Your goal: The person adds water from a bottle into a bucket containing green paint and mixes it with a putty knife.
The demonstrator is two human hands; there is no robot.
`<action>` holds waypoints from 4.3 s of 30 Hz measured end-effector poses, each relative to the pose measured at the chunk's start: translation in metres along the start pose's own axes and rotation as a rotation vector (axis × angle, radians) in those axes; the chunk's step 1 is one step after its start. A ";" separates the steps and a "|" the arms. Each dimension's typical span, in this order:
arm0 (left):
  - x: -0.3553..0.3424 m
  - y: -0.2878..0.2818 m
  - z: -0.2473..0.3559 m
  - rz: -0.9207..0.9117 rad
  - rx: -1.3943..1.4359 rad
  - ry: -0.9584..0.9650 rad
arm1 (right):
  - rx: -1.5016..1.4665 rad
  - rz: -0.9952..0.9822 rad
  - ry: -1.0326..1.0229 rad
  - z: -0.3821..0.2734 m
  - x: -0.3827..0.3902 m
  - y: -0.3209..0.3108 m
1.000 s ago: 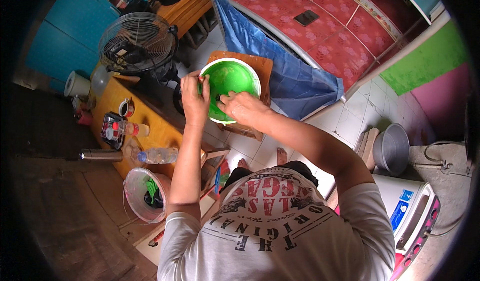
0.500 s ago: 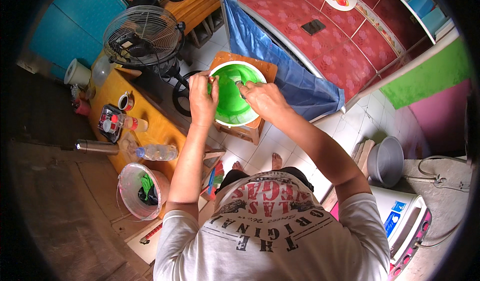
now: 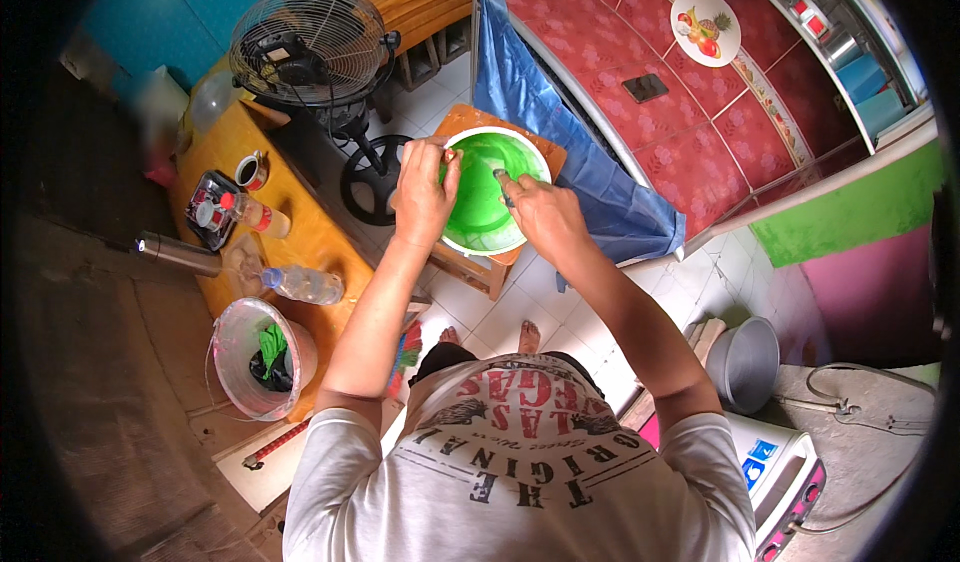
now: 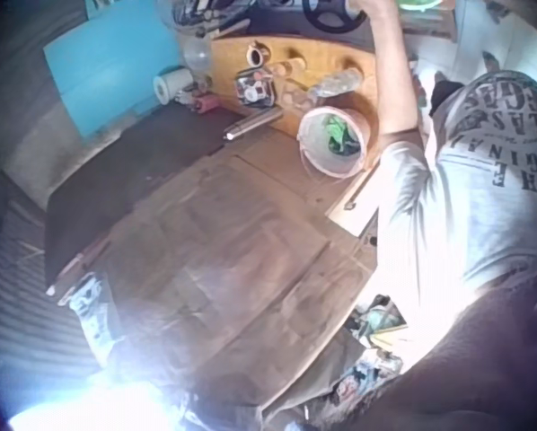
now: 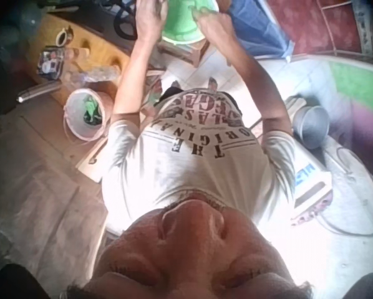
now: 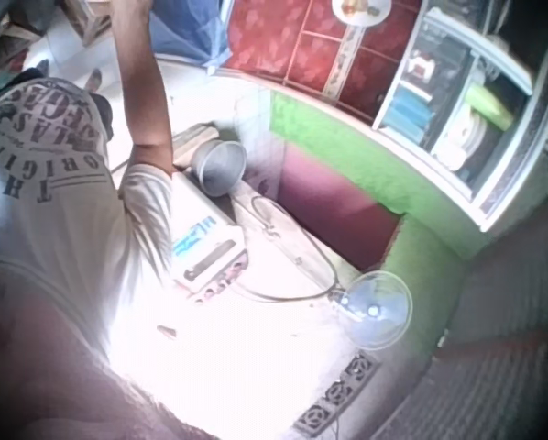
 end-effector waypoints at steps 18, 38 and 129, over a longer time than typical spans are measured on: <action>0.000 -0.002 0.017 -0.042 0.003 0.018 | 0.092 -0.003 0.153 0.002 -0.009 0.000; 0.006 -0.005 0.020 0.020 -0.022 -0.004 | -0.505 -0.198 0.587 -0.020 0.026 0.030; -0.006 -0.001 -0.083 -0.188 -0.432 -0.221 | -0.139 -0.530 0.368 0.019 -0.086 0.044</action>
Point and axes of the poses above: each hand's wrist, its own x-axis away from the middle knuckle, its own y-axis out of the palm, z = x × y, the point moved 7 cm from there along -x, towards the middle knuckle, and after that the axes turned 13 degrees about z, right-handed, at the moved point
